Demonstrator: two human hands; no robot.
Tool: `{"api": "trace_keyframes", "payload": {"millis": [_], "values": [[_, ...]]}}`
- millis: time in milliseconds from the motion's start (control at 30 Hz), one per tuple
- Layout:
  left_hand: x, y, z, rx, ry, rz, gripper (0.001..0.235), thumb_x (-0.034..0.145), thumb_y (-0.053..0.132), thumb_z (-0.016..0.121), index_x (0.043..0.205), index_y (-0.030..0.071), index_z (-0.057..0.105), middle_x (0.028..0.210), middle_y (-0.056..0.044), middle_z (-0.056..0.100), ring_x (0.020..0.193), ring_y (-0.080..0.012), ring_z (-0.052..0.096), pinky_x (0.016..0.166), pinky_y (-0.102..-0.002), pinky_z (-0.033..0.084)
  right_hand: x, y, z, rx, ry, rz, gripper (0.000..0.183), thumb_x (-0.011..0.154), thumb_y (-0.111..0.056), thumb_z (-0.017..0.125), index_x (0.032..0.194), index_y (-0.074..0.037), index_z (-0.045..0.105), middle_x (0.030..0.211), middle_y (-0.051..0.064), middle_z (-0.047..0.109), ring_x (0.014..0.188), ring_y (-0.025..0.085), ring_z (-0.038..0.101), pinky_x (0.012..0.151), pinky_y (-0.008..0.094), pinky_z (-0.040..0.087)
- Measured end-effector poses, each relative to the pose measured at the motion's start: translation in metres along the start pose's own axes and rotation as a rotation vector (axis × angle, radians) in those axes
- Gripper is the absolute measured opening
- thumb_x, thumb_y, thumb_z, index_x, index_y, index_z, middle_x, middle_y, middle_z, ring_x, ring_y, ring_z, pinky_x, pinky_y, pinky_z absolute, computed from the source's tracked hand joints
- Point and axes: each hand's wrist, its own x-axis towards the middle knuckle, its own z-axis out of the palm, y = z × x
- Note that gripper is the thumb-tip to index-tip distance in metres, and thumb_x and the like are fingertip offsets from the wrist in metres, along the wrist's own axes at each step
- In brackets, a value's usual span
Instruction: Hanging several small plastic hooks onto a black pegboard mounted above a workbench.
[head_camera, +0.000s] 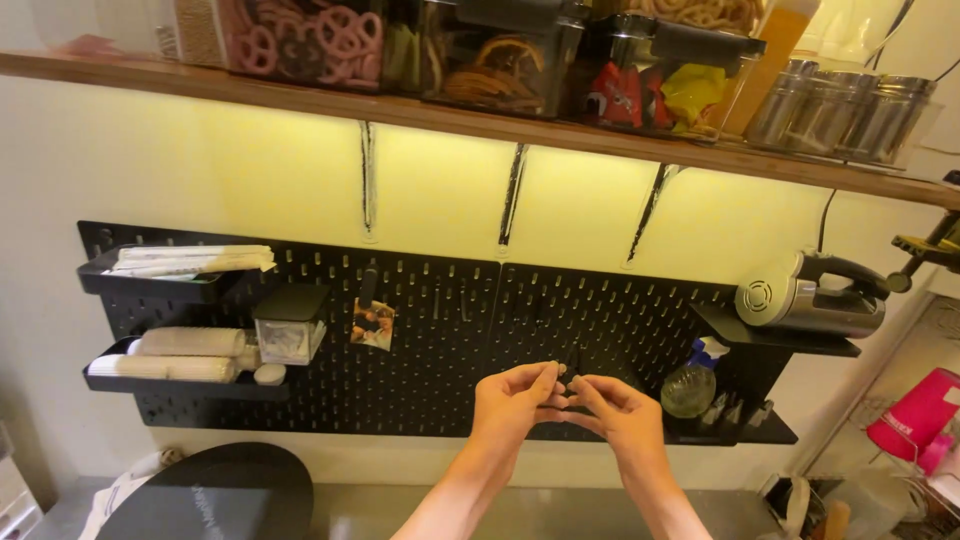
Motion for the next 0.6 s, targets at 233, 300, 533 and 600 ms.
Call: {"api": "trace_keyframes", "payload": {"millis": [233,300,533,600], "values": [[0.064,-0.006,0.05,-0.032,0.101,-0.015,0.025,0.087,0.009,0.069,0.104,-0.009,0.072,0.085,-0.021,0.073,0.072,-0.0251,0.071,0.076,-0.033,0.063,0.087,-0.006,-0.025,-0.024,-0.002,-0.13,0.019,0.084,-0.006,0.07,0.094,0.01,0.071,0.087,0.022,0.07,0.078,0.028,0.068,0.073,0.046,0.066],[0.072,-0.001,0.06,0.027,0.152,-0.052,0.028,0.084,0.016,0.074,0.101,-0.007,0.074,0.081,-0.018,0.073,0.069,-0.0223,0.071,0.072,-0.028,0.062,0.106,0.001,-0.026,-0.082,-0.023,-0.191,0.019,0.083,-0.009,0.071,0.093,0.008,0.072,0.086,0.018,0.071,0.078,0.025,0.069,0.071,0.042,0.066],[0.13,-0.031,0.047,0.339,0.212,0.131,0.028,0.083,0.024,0.078,0.098,0.001,0.075,0.076,-0.011,0.075,0.062,-0.0156,0.073,0.061,-0.023,0.06,0.135,0.018,-0.009,-0.014,-0.004,-0.201,0.023,0.082,-0.007,0.078,0.095,0.01,0.071,0.087,0.027,0.068,0.076,0.031,0.07,0.063,0.048,0.063],[0.139,-0.034,0.043,0.356,0.25,0.195,0.023,0.083,0.018,0.076,0.095,-0.001,0.076,0.073,-0.015,0.074,0.061,-0.019,0.073,0.059,-0.024,0.06,0.14,0.023,-0.006,0.028,-0.007,-0.194,0.023,0.082,-0.005,0.078,0.097,0.01,0.071,0.09,0.028,0.068,0.076,0.032,0.07,0.061,0.049,0.063]]}}
